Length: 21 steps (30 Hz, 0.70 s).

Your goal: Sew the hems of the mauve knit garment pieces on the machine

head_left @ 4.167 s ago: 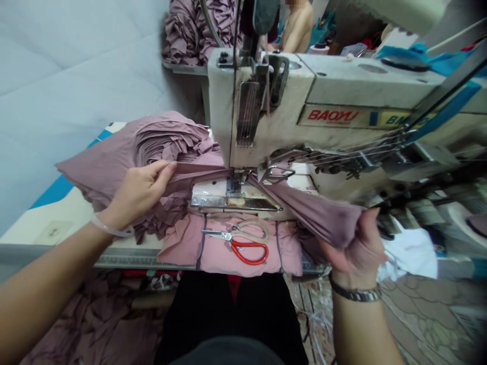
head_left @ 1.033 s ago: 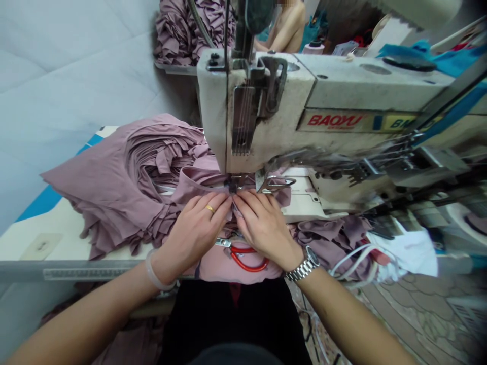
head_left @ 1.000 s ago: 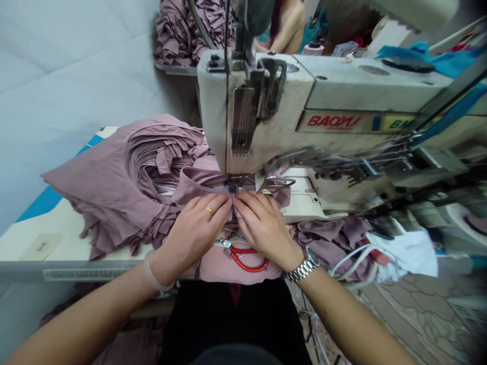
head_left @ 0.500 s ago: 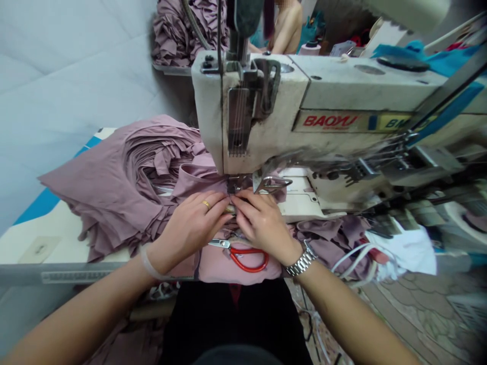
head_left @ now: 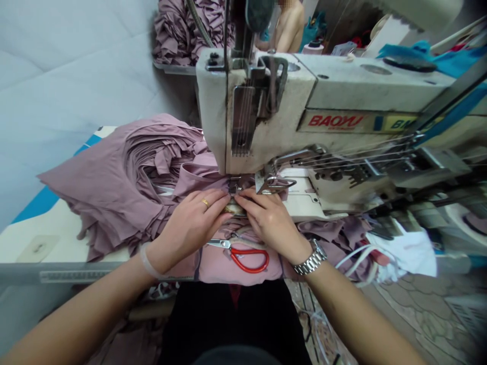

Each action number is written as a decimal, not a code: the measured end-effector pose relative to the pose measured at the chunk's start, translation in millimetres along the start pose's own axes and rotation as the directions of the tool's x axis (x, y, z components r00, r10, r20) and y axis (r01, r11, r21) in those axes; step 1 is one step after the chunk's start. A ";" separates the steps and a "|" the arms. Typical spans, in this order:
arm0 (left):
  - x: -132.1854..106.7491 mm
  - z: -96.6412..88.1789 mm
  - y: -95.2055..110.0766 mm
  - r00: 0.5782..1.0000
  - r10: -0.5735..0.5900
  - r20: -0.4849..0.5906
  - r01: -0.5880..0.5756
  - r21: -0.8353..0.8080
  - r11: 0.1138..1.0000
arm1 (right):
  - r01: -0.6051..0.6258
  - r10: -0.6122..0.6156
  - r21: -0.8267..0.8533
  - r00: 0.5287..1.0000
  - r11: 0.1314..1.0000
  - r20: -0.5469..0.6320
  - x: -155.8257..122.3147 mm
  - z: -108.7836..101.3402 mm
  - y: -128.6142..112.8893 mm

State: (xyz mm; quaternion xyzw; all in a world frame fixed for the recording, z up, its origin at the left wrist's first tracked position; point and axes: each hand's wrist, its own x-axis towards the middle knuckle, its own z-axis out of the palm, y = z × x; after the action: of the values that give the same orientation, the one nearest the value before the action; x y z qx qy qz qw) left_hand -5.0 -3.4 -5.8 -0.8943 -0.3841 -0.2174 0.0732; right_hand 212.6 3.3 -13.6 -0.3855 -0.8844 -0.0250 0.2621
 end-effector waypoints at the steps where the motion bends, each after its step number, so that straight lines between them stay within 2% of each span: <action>1: 0.0 -0.3 0.1 1.000 0.004 -0.001 -0.004 0.006 1.000 | 0.003 -0.003 -0.012 1.000 1.000 0.006 0.1 -0.2 -0.8; 12: 2.4 -0.3 0.3 1.000 0.012 0.007 -0.012 0.025 1.000 | 0.035 -0.019 -0.184 0.996 0.982 0.088 3.8 -6.5 -7.9; 17: 1.7 1.6 4.9 0.999 0.045 -0.019 -0.045 -0.007 0.999 | 0.166 -0.139 -0.266 0.983 0.950 0.118 3.4 -9.1 -12.4; 19: 6.6 -3.7 -1.1 1.000 0.029 -0.001 -0.029 -0.082 0.996 | 0.227 -0.204 -0.239 0.972 0.944 0.119 1.5 -12.5 -6.5; 21: 18.2 -13.9 -21.6 0.999 -0.052 0.010 0.053 -0.189 0.981 | 0.205 -0.191 -0.185 0.977 0.961 0.092 3.0 -16.5 7.5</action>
State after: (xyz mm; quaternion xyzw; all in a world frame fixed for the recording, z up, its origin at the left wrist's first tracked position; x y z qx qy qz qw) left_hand -14.0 19.4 14.0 -0.8873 -0.3854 -0.2525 -0.0190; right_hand 223.4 6.5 0.9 -0.3195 -0.9208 -0.1229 0.1870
